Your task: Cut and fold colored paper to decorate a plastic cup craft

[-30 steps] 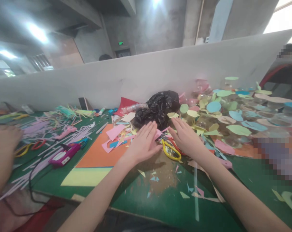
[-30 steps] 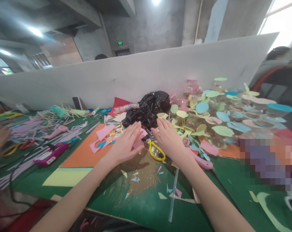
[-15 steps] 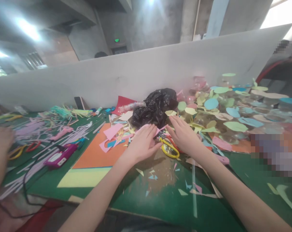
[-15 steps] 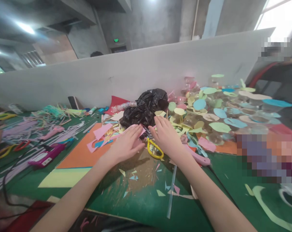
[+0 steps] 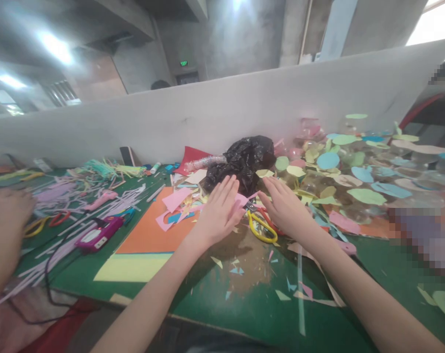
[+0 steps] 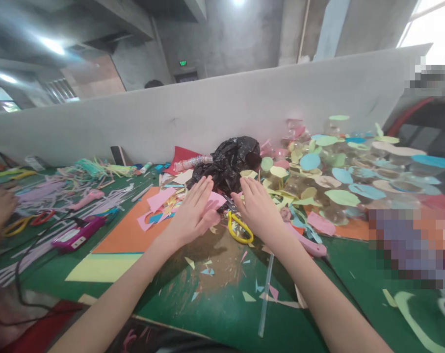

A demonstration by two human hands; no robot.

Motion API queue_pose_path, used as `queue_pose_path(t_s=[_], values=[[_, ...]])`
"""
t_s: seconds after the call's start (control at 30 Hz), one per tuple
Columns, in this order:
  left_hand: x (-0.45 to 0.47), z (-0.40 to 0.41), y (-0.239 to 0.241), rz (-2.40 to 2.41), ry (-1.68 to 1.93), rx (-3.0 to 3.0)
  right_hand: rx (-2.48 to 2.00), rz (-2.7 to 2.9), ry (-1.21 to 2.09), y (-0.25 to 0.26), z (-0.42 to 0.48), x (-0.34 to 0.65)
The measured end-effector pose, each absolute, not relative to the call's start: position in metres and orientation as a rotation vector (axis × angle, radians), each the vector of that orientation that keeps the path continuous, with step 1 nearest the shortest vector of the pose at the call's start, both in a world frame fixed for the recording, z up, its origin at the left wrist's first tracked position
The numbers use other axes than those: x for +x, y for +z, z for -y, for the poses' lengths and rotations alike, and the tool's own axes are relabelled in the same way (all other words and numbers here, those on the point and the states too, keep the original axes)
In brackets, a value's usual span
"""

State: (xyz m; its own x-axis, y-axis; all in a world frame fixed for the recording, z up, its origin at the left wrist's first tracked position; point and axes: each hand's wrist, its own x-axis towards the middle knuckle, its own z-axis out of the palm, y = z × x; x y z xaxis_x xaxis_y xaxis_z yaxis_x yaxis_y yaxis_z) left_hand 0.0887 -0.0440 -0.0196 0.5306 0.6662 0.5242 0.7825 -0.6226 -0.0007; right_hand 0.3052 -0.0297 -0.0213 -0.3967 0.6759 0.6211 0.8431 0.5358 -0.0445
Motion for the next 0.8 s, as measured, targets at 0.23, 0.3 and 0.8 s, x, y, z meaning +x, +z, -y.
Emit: queue_pose_path(t_s=[0.23, 0.3, 0.8], values=[[0.0903, 0.0476, -0.0189, 1.242, -0.737, -2.503, -1.216, 2.184, -0.379, -0.0229, 0.0278, 0.3048], [0.0906, 0.0486, -0.0183, 1.223, -0.786, -2.480, -1.207, 2.190, -0.386, -0.0229, 0.0279, 0.3047], [0.0903, 0.0480, -0.0212, 1.235, -0.644, -2.530, -1.187, 2.210, -0.393, -0.0231, 0.0300, 0.3057]])
